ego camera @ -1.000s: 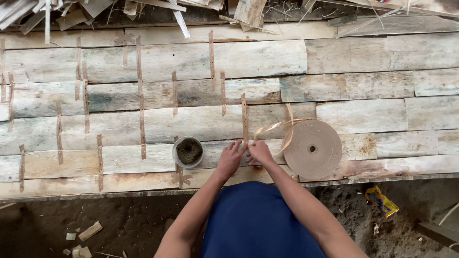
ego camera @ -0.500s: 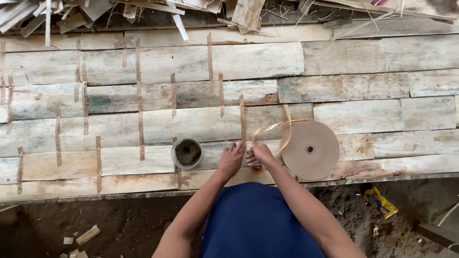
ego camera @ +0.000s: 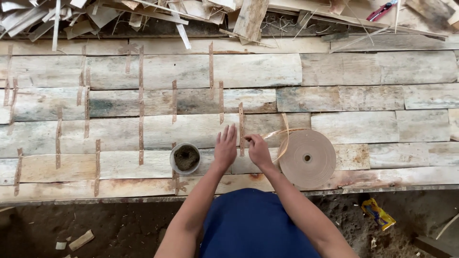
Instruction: Applying small strips of adhesive tape to join wooden planks on a workbench in a woodworking shop.
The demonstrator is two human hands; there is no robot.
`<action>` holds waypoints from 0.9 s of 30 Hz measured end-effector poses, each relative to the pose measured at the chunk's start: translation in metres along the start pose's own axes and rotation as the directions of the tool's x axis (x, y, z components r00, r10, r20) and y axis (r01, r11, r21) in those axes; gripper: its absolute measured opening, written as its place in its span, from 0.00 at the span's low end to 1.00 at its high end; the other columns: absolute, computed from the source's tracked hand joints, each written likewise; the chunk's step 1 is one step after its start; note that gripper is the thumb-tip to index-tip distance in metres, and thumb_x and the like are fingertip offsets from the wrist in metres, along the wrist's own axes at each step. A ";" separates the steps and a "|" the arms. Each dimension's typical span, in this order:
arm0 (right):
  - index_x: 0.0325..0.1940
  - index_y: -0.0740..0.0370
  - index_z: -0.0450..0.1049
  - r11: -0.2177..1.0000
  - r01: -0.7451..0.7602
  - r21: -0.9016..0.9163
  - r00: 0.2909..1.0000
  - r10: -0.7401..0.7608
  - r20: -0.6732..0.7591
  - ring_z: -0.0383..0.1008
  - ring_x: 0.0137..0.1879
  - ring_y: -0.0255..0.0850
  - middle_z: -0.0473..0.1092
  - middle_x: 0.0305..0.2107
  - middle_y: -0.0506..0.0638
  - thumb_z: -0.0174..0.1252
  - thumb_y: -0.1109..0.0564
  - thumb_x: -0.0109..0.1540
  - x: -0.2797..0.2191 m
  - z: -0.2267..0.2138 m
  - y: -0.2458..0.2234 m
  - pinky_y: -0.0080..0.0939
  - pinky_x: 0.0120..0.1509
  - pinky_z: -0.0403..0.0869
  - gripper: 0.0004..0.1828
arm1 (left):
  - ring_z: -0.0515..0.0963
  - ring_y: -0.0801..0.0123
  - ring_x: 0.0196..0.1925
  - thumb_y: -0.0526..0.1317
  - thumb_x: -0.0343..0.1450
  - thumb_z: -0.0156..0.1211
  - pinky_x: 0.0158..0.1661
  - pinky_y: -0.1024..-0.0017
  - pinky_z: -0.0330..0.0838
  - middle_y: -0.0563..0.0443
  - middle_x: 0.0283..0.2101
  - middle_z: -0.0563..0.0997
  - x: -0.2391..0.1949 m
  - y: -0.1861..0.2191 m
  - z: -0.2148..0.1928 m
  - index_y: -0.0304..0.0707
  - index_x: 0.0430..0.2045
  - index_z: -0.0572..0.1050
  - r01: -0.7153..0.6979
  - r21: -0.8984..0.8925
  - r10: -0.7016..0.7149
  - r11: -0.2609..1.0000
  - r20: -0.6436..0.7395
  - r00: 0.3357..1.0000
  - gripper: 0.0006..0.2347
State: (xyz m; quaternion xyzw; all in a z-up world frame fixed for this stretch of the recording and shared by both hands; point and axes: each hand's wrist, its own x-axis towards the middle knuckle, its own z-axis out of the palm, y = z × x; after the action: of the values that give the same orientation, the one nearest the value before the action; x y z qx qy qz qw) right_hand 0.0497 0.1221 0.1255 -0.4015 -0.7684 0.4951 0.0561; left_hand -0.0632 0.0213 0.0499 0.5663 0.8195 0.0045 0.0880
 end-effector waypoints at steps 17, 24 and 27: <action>0.45 0.62 0.75 0.982 -0.008 -0.189 0.998 -0.004 -0.062 0.75 0.50 0.53 0.72 0.38 0.57 0.56 0.51 0.68 0.136 -0.010 0.065 0.52 0.58 0.74 0.12 | 0.35 0.61 0.81 0.43 0.80 0.42 0.74 0.49 0.39 0.59 0.80 0.34 0.043 -0.026 0.027 0.49 0.77 0.39 0.008 -0.028 0.002 1.000 0.332 0.943 0.29; 0.37 0.59 0.69 0.954 -0.193 -0.229 0.981 0.186 -0.050 0.75 0.48 0.54 0.67 0.36 0.54 0.61 0.41 0.65 0.177 -0.009 0.039 0.55 0.52 0.75 0.19 | 0.31 0.61 0.81 0.42 0.81 0.40 0.75 0.49 0.35 0.59 0.80 0.30 0.050 -0.026 0.020 0.50 0.77 0.35 0.038 -0.062 -0.007 0.997 0.435 0.900 0.29; 0.36 0.60 0.67 0.916 -0.177 -0.361 0.984 0.167 -0.057 0.74 0.54 0.62 0.67 0.38 0.57 0.63 0.38 0.63 0.185 -0.003 0.034 0.59 0.56 0.75 0.24 | 0.30 0.61 0.81 0.40 0.81 0.38 0.75 0.50 0.33 0.58 0.80 0.29 0.050 -0.025 0.007 0.49 0.77 0.35 0.054 -0.094 -0.005 0.994 0.462 0.887 0.29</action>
State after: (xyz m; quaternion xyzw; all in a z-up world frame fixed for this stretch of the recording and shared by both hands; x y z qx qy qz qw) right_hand -0.0542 0.2545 0.0420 -0.4772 -0.8079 0.3418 -0.0535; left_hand -0.1030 0.0585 0.0338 0.5332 0.7823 -0.0888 0.3096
